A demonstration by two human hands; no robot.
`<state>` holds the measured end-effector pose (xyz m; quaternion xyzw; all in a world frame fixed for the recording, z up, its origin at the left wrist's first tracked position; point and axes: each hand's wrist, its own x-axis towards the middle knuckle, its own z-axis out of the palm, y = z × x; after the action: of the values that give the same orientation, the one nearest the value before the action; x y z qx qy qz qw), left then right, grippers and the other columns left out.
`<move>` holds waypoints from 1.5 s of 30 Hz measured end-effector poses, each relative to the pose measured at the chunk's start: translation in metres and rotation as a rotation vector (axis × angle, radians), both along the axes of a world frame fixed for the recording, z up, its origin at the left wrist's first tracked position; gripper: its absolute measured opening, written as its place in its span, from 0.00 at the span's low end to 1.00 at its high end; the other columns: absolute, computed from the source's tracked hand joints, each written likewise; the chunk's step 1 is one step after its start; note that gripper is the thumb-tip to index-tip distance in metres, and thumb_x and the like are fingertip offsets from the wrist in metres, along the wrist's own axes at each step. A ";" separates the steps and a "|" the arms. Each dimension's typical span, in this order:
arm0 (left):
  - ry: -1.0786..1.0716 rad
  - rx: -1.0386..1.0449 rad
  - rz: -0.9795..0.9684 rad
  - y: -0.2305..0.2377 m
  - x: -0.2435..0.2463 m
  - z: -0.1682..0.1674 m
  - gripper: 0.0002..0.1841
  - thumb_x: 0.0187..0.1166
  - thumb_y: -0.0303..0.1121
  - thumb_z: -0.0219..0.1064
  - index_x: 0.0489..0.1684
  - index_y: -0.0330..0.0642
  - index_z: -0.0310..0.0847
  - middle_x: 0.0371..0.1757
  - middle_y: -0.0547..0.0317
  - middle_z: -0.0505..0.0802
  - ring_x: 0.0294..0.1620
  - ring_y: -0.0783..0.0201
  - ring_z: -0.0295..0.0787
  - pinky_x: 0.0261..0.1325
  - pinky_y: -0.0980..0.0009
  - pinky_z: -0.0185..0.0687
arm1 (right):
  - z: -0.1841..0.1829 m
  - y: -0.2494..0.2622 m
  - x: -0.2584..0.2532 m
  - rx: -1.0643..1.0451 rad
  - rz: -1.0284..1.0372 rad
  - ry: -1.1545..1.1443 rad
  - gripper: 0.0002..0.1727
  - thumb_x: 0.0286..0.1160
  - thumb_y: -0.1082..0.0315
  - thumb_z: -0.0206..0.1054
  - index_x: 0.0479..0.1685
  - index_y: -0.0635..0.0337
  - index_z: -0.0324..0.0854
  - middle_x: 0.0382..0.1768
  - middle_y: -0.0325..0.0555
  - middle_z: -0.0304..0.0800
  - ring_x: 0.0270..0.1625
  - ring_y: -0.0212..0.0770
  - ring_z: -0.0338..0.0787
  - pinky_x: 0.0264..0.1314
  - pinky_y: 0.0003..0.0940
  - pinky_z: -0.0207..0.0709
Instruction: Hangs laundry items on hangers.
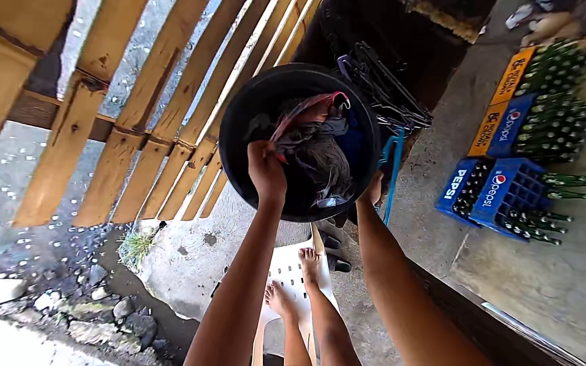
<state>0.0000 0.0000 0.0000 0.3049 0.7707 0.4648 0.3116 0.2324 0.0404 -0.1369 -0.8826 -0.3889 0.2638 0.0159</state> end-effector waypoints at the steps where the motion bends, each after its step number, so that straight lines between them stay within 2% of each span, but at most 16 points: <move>1: -0.123 0.041 0.070 -0.007 0.003 0.011 0.15 0.93 0.31 0.49 0.62 0.25 0.70 0.52 0.42 0.85 0.51 0.63 0.83 0.60 0.65 0.79 | 0.016 0.001 0.000 0.072 -0.046 0.030 0.35 0.90 0.54 0.57 0.89 0.63 0.56 0.71 0.69 0.82 0.70 0.68 0.85 0.68 0.67 0.77; 4: -0.458 0.238 0.257 -0.006 0.011 0.056 0.09 0.94 0.34 0.47 0.56 0.39 0.67 0.46 0.61 0.78 0.48 0.75 0.79 0.62 0.71 0.78 | 0.044 0.007 0.003 0.354 -0.173 0.087 0.40 0.84 0.53 0.66 0.88 0.67 0.58 0.74 0.69 0.78 0.74 0.66 0.82 0.75 0.63 0.73; 6: -0.583 0.393 0.266 0.005 0.004 0.096 0.09 0.94 0.32 0.43 0.52 0.41 0.67 0.44 0.64 0.81 0.47 0.75 0.82 0.59 0.70 0.81 | 0.069 0.009 0.001 0.543 -0.264 0.195 0.43 0.79 0.58 0.72 0.87 0.72 0.57 0.76 0.71 0.76 0.79 0.63 0.78 0.82 0.55 0.68; 8: -0.657 0.471 0.117 0.008 -0.008 0.138 0.11 0.93 0.32 0.40 0.52 0.42 0.68 0.50 0.62 0.88 0.54 0.71 0.87 0.63 0.67 0.83 | 0.100 0.008 -0.009 0.709 -0.364 0.267 0.33 0.76 0.59 0.75 0.72 0.74 0.72 0.61 0.66 0.86 0.66 0.55 0.86 0.73 0.48 0.75; 10: -0.664 0.467 -0.055 0.010 -0.017 0.174 0.11 0.90 0.33 0.42 0.46 0.44 0.71 0.43 0.64 0.87 0.46 0.72 0.85 0.54 0.69 0.82 | 0.127 0.006 -0.020 0.883 -0.356 0.336 0.23 0.76 0.60 0.75 0.58 0.70 0.78 0.45 0.53 0.88 0.48 0.41 0.88 0.58 0.39 0.81; 12: -0.657 0.384 -0.126 0.011 -0.020 0.206 0.11 0.91 0.32 0.45 0.45 0.44 0.74 0.34 0.66 0.86 0.34 0.75 0.83 0.41 0.76 0.82 | 0.157 -0.004 -0.030 1.042 -0.242 0.448 0.23 0.79 0.64 0.72 0.66 0.70 0.78 0.55 0.55 0.90 0.53 0.40 0.90 0.61 0.36 0.82; 15: -0.656 0.310 -0.082 0.005 -0.028 0.252 0.10 0.94 0.33 0.47 0.56 0.40 0.72 0.39 0.62 0.84 0.37 0.72 0.83 0.46 0.73 0.83 | 0.213 -0.020 -0.048 1.177 -0.022 0.558 0.19 0.82 0.70 0.66 0.64 0.76 0.82 0.61 0.62 0.90 0.64 0.41 0.90 0.71 0.36 0.79; 21: -0.436 0.413 -0.095 -0.022 -0.046 0.348 0.12 0.95 0.35 0.48 0.58 0.38 0.74 0.46 0.58 0.88 0.44 0.71 0.87 0.48 0.70 0.86 | 0.338 -0.056 -0.076 1.030 0.317 0.688 0.21 0.88 0.73 0.52 0.73 0.75 0.78 0.71 0.62 0.85 0.78 0.48 0.82 0.85 0.41 0.69; 24: -0.361 0.476 -0.071 -0.049 -0.055 0.414 0.12 0.95 0.36 0.47 0.57 0.37 0.73 0.43 0.60 0.86 0.41 0.72 0.86 0.47 0.71 0.86 | 0.391 -0.079 -0.088 1.000 0.446 0.732 0.21 0.88 0.73 0.51 0.72 0.73 0.79 0.49 0.54 0.92 0.55 0.36 0.89 0.67 0.33 0.79; 26: -0.341 0.496 -0.030 -0.074 -0.058 0.458 0.13 0.95 0.37 0.47 0.59 0.37 0.72 0.42 0.59 0.85 0.41 0.71 0.85 0.48 0.69 0.86 | 0.421 -0.098 -0.100 0.997 0.537 0.820 0.21 0.89 0.70 0.50 0.70 0.73 0.79 0.46 0.50 0.90 0.46 0.27 0.85 0.57 0.26 0.80; 29: -0.146 0.498 -0.031 -0.121 -0.058 0.509 0.13 0.95 0.36 0.48 0.56 0.35 0.72 0.40 0.59 0.84 0.37 0.73 0.84 0.43 0.74 0.84 | 0.465 -0.136 -0.122 1.021 0.690 0.875 0.19 0.79 0.66 0.64 0.59 0.72 0.87 0.52 0.61 0.91 0.55 0.45 0.89 0.64 0.42 0.81; 32: 0.218 0.481 -0.186 -0.174 -0.062 0.547 0.13 0.94 0.34 0.49 0.52 0.31 0.73 0.37 0.58 0.82 0.36 0.76 0.80 0.45 0.77 0.80 | 0.505 -0.170 -0.154 1.011 0.888 0.833 0.26 0.55 0.56 0.83 0.49 0.66 0.91 0.47 0.59 0.92 0.57 0.58 0.87 0.66 0.58 0.77; 35: 0.555 0.267 -0.253 -0.227 -0.065 0.589 0.14 0.95 0.36 0.48 0.55 0.32 0.73 0.35 0.51 0.84 0.36 0.62 0.83 0.44 0.62 0.81 | 0.545 -0.193 -0.181 1.002 1.147 0.731 0.22 0.56 0.57 0.84 0.41 0.67 0.91 0.43 0.64 0.91 0.54 0.66 0.88 0.61 0.66 0.77; 39: 0.860 -0.325 -0.172 -0.291 -0.087 0.640 0.20 0.97 0.40 0.45 0.70 0.31 0.68 0.43 0.29 0.90 0.49 0.28 0.90 0.50 0.32 0.81 | 0.595 -0.213 -0.185 0.870 1.482 0.915 0.11 0.67 0.76 0.76 0.45 0.72 0.89 0.48 0.66 0.90 0.59 0.63 0.87 0.69 0.58 0.76; 42: 0.837 -0.499 -0.035 -0.338 -0.120 0.643 0.20 0.96 0.38 0.44 0.72 0.30 0.66 0.50 0.25 0.88 0.57 0.24 0.87 0.54 0.29 0.78 | 0.635 -0.232 -0.184 0.666 1.630 1.107 0.07 0.69 0.85 0.68 0.43 0.82 0.85 0.46 0.68 0.89 0.58 0.55 0.86 0.72 0.45 0.74; 45: 0.669 -0.384 -0.009 -0.387 -0.140 0.637 0.20 0.94 0.36 0.51 0.71 0.26 0.67 0.51 0.26 0.88 0.56 0.30 0.88 0.59 0.33 0.78 | 0.671 -0.260 -0.192 0.511 1.705 1.080 0.06 0.74 0.86 0.62 0.41 0.85 0.83 0.46 0.67 0.88 0.58 0.50 0.85 0.70 0.39 0.73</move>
<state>-0.1401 -0.3875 0.6370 0.3793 0.9014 0.1852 0.0966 0.0401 -0.2197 0.5346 -0.0498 -0.8690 0.4572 0.1827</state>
